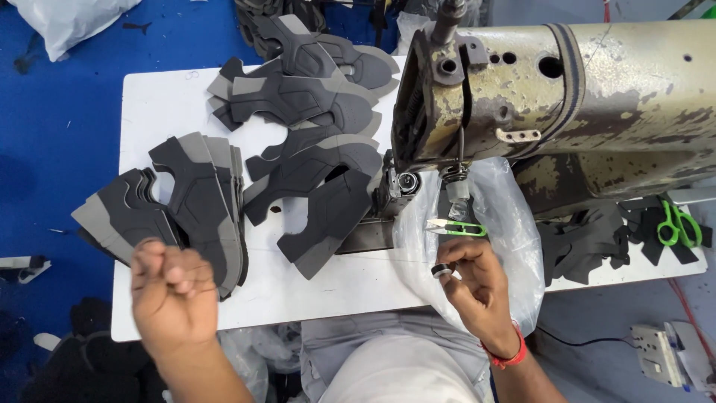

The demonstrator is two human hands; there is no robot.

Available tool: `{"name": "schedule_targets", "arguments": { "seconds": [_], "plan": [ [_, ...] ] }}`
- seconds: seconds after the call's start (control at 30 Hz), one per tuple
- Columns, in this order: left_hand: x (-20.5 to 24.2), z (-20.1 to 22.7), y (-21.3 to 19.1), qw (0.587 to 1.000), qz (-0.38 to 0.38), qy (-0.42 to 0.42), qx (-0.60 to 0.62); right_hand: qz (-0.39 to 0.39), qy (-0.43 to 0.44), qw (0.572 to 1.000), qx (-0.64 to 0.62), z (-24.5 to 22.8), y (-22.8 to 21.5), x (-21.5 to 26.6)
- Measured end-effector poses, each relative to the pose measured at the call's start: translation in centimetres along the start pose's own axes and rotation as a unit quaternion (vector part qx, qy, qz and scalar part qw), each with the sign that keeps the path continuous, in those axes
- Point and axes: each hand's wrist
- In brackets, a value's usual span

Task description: The person prepares a sewing machine by threading the needle and cutting excess thread. They then sew gray and black shoe parts together, handling each piece individually and trimming threads between stitches. The person repeats this process for multiple shoe parts.

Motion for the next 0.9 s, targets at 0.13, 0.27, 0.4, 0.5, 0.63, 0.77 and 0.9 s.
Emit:
{"name": "schedule_targets", "arguments": {
  "seconds": [0.13,0.27,0.4,0.5,0.63,0.77,0.9],
  "plan": [
    [0.3,1.4,-0.8,1.000,0.011,0.023,-0.009,-0.001,0.002,1.000,0.010,0.2,-0.3,0.0],
    [0.5,1.9,-1.0,0.998,0.018,0.047,-0.031,-0.007,-0.002,1.000,0.004,0.2,-0.4,-0.1],
    [-0.5,5.3,-3.6,0.996,-0.040,0.053,0.052,0.019,0.006,1.000,0.000,0.2,-0.6,-0.3],
    [-2.0,13.1,-11.2,0.995,-0.001,0.097,0.023,0.046,-0.008,0.999,0.001,-0.6,-1.5,-0.9],
    [-3.3,16.5,-21.6,0.979,0.064,0.188,-0.043,0.051,-0.024,0.998,-0.016,0.1,-2.3,-1.2],
    [-4.4,3.1,-7.2,0.939,0.120,0.192,-0.259,-0.008,-0.022,1.000,0.007,-0.1,-0.2,-1.0],
    [4.5,-11.7,5.4,0.926,-0.116,-0.144,-0.330,-0.117,-0.100,0.982,0.108,-2.1,2.9,-1.2]
  ]
}}
Point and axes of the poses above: each hand's wrist, its own x-axis away from the middle knuckle, its own y-axis out of the palm, z = x × y, and after that the axes turned 12 degrees about z, right-handed
